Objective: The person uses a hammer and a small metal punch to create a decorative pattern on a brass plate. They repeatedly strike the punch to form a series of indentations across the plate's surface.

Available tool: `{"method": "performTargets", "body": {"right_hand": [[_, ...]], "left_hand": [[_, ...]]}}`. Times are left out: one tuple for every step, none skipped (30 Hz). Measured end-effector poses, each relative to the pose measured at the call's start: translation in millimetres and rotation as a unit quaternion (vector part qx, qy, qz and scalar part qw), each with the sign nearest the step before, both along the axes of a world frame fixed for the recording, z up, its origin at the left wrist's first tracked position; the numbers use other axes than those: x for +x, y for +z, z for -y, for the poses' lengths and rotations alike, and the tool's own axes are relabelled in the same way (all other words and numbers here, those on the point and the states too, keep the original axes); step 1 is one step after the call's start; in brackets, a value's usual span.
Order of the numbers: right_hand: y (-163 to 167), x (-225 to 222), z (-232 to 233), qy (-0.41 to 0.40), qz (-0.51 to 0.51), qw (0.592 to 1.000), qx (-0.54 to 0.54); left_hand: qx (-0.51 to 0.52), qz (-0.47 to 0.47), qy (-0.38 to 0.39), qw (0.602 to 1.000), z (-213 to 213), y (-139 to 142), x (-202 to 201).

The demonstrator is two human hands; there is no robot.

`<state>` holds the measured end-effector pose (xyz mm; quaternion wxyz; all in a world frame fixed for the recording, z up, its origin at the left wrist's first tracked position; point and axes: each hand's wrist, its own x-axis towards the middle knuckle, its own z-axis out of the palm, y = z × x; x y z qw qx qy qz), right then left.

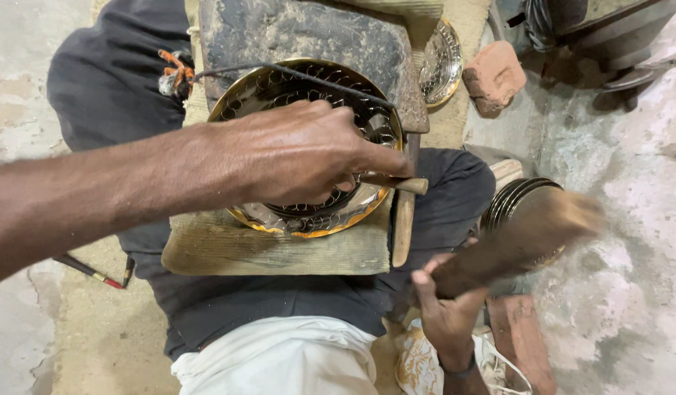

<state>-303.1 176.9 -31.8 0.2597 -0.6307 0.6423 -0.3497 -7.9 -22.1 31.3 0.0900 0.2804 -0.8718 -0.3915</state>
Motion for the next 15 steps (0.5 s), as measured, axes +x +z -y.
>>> {"method": "performTargets", "body": {"right_hand": [[0.4, 0.0, -3.3, 0.012, -0.066, 0.998, 0.001], [0.9, -0.7, -5.8, 0.024, -0.132, 0.991, -0.001], [-2.0, 1.3, -8.4, 0.012, -0.040, 0.999, 0.013], [-4.7, 2.9, -10.4, 0.003, 0.052, 0.998, 0.025], [-6.1, 3.7, -13.0, -0.005, 0.143, 0.989, 0.039], [-8.0, 5.2, -15.8, -0.020, 0.071, 0.995, 0.071], [-9.6, 7.0, -18.9, -0.033, 0.000, 0.994, 0.102], [-11.0, 8.2, -20.8, -0.044, -0.070, 0.988, 0.128], [-13.9, 12.1, -23.8, -0.039, 0.032, 0.995, 0.091], [-15.9, 15.2, -26.0, -0.033, 0.132, 0.989, 0.054], [-16.0, 16.7, -28.3, -0.028, 0.231, 0.972, 0.018], [-16.4, 18.6, -30.3, -0.033, 0.138, 0.989, 0.045], [-16.6, 19.7, -31.6, -0.035, 0.045, 0.996, 0.069], [-16.5, 20.0, -32.2, -0.035, -0.048, 0.994, 0.090], [-18.0, 22.5, -33.9, -0.040, 0.062, 0.995, 0.063]], "left_hand": [[-0.002, -0.007, -0.006, 1.000, 0.9, -0.8, 0.2], [-0.006, -0.013, -0.012, 1.000, 1.7, -1.4, 0.6], [-0.010, -0.019, -0.020, 1.000, 2.7, -1.6, 0.8], [-0.016, -0.013, -0.026, 0.999, 4.1, -1.5, 0.9], [-0.020, -0.009, -0.030, 0.999, 4.1, -1.1, 1.1], [-0.021, -0.004, -0.035, 0.999, 4.0, -0.4, 1.2], [-0.015, 0.002, -0.037, 0.999, 3.8, 0.4, 0.7], [-0.012, 0.009, -0.036, 0.999, 3.7, 1.5, 0.1], [-0.009, 0.017, -0.038, 0.999, 4.2, 2.6, 0.6], [-0.011, 0.041, -0.044, 0.998, 4.7, 3.9, 1.1], [-0.011, 0.064, -0.053, 0.997, 4.5, 5.0, 1.1], [-0.010, 0.086, -0.063, 0.994, 4.4, 6.2, 0.9], [-0.006, 0.067, -0.063, 0.996, 4.1, 7.2, 0.0], [-0.004, 0.048, -0.062, 0.997, 4.5, 8.2, -0.7], [0.000, 0.030, -0.063, 0.998, 5.0, 9.0, -0.9]]}}
